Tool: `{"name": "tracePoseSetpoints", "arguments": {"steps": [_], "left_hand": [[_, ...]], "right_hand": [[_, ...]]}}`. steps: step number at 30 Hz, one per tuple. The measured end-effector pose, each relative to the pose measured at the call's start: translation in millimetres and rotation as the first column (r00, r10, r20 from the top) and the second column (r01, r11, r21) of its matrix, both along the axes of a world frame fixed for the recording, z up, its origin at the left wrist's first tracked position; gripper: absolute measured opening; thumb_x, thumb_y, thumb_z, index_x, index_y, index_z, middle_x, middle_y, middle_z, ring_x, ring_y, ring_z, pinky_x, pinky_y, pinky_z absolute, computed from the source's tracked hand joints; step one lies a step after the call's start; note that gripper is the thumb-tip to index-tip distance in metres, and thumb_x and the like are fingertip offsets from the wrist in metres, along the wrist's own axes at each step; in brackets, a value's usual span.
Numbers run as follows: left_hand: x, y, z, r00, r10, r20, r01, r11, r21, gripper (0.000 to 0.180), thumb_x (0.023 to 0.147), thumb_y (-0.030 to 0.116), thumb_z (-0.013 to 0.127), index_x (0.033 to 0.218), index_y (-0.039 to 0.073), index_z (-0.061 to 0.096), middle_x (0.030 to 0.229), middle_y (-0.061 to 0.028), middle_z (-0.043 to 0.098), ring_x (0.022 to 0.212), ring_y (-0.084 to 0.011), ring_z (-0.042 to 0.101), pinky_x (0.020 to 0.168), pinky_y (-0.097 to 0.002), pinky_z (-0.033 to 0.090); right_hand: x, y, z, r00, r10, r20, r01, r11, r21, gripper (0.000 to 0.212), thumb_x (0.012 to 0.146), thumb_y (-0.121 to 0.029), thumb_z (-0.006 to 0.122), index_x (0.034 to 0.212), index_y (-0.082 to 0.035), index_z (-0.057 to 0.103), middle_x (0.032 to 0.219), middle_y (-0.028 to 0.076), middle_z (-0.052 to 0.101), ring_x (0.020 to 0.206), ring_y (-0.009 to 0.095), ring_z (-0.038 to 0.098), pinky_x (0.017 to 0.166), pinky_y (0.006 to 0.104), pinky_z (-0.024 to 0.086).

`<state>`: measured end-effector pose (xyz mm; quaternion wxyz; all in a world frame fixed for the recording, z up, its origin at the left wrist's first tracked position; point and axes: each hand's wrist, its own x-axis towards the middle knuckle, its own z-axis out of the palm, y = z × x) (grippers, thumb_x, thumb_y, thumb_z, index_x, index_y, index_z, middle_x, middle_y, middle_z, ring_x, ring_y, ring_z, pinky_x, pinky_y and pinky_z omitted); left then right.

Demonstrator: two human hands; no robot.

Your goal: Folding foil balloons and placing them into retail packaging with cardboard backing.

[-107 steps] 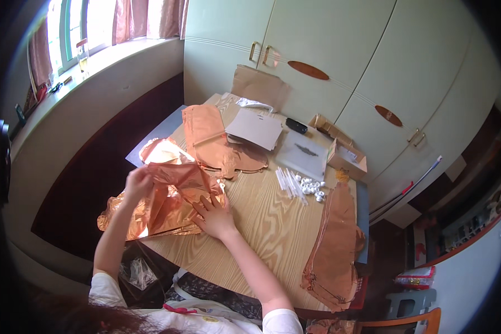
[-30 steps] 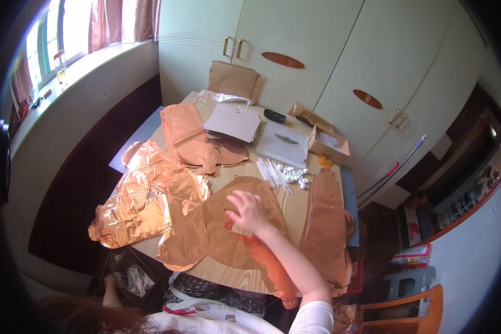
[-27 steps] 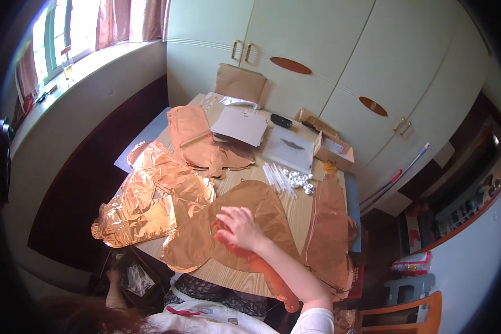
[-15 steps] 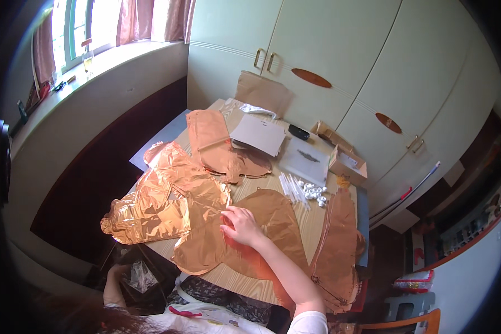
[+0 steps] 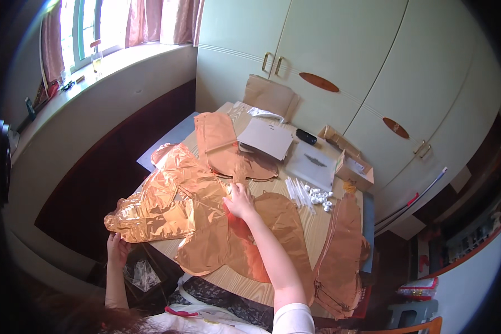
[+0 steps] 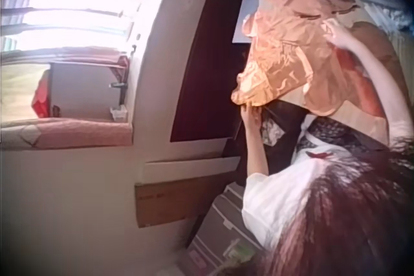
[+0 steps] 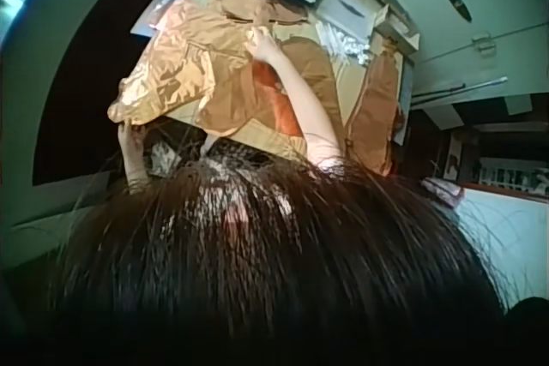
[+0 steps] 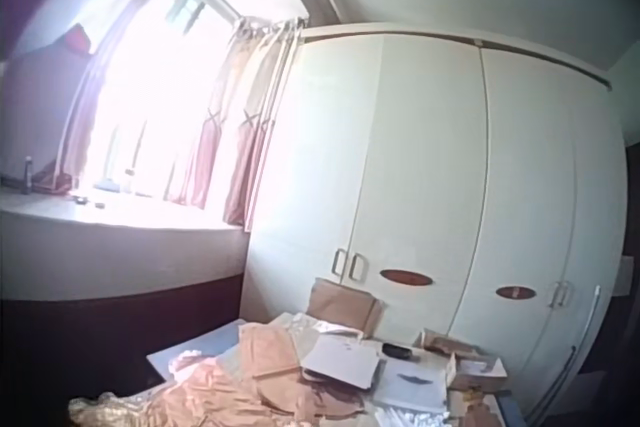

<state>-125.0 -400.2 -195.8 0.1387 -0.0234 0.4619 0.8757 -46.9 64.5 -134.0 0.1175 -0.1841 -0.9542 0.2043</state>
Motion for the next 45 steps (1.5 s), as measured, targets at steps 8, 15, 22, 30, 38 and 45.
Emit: {"name": "tracePoseSetpoints", "arguments": {"steps": [8,15,22,30,38,45], "left_hand": [[-36,16,31,0.996,0.023,-0.090,-0.040,0.981,-0.189,0.028,0.095,0.010,0.056,0.118,-0.004,0.048,0.114,-0.0147,0.061,0.098,-0.0230,0.066,0.084,-0.0357,0.057],[-73,8,26,0.991,-0.006,-0.131,-0.029,0.966,-0.258,0.023,0.096,0.009,0.055,0.115,-0.004,0.051,0.108,-0.0131,0.064,0.093,-0.0198,0.067,0.081,-0.0329,0.056],[-84,-2,6,0.997,0.000,-0.075,-0.021,0.962,-0.273,0.014,0.097,0.010,0.054,0.106,0.001,0.053,0.098,-0.0076,0.064,0.084,-0.0140,0.065,0.075,-0.0278,0.055],[-66,17,28,0.997,-0.038,0.068,0.047,0.988,-0.147,0.023,0.098,0.019,0.052,0.114,0.003,0.053,0.106,-0.0067,0.065,0.094,-0.0173,0.066,0.083,-0.0324,0.055],[-68,19,17,0.974,-0.214,0.072,0.204,0.972,0.119,0.045,0.098,0.040,0.048,0.130,0.008,0.048,0.127,-0.0074,0.057,0.112,-0.0198,0.059,0.090,-0.0377,0.053],[-83,-42,-26,0.797,0.444,-0.410,-0.604,0.615,-0.507,0.046,0.096,0.026,0.056,0.133,0.002,0.043,0.126,-0.0109,0.048,0.118,-0.0215,0.046,0.102,-0.0363,0.037]], "right_hand": [[-7,-8,6,0.991,0.011,0.137,-0.027,0.992,0.122,0.044,0.084,-0.035,0.066,0.116,-0.007,0.059,0.121,0.013,0.054,0.117,0.031,0.051,0.097,0.0469,0.043],[-2,-11,-4,0.999,0.036,0.038,-0.038,0.998,0.041,0.037,0.081,-0.035,0.068,0.107,-0.010,0.062,0.118,0.012,0.054,0.114,0.031,0.052,0.096,0.0474,0.043],[1,-13,-5,0.999,0.031,0.012,-0.031,1.000,-0.002,0.037,0.079,-0.036,0.070,0.107,-0.013,0.064,0.114,0.012,0.056,0.114,0.031,0.052,0.096,0.0454,0.043],[4,-12,-7,0.999,0.039,0.003,-0.039,0.999,-0.002,0.047,0.078,-0.038,0.070,0.116,-0.011,0.063,0.118,0.014,0.055,0.114,0.033,0.052,0.098,0.0443,0.041],[21,-1,-3,0.987,0.116,-0.110,-0.120,0.992,-0.033,0.057,0.083,-0.036,0.067,0.128,-0.005,0.054,0.126,0.017,0.052,0.117,0.035,0.049,0.103,0.0433,0.038],[152,16,86,0.963,0.198,-0.184,-0.187,0.980,0.075,0.053,0.088,-0.032,0.064,0.131,-0.005,0.051,0.130,0.015,0.052,0.120,0.033,0.051,0.103,0.0413,0.040]]}}
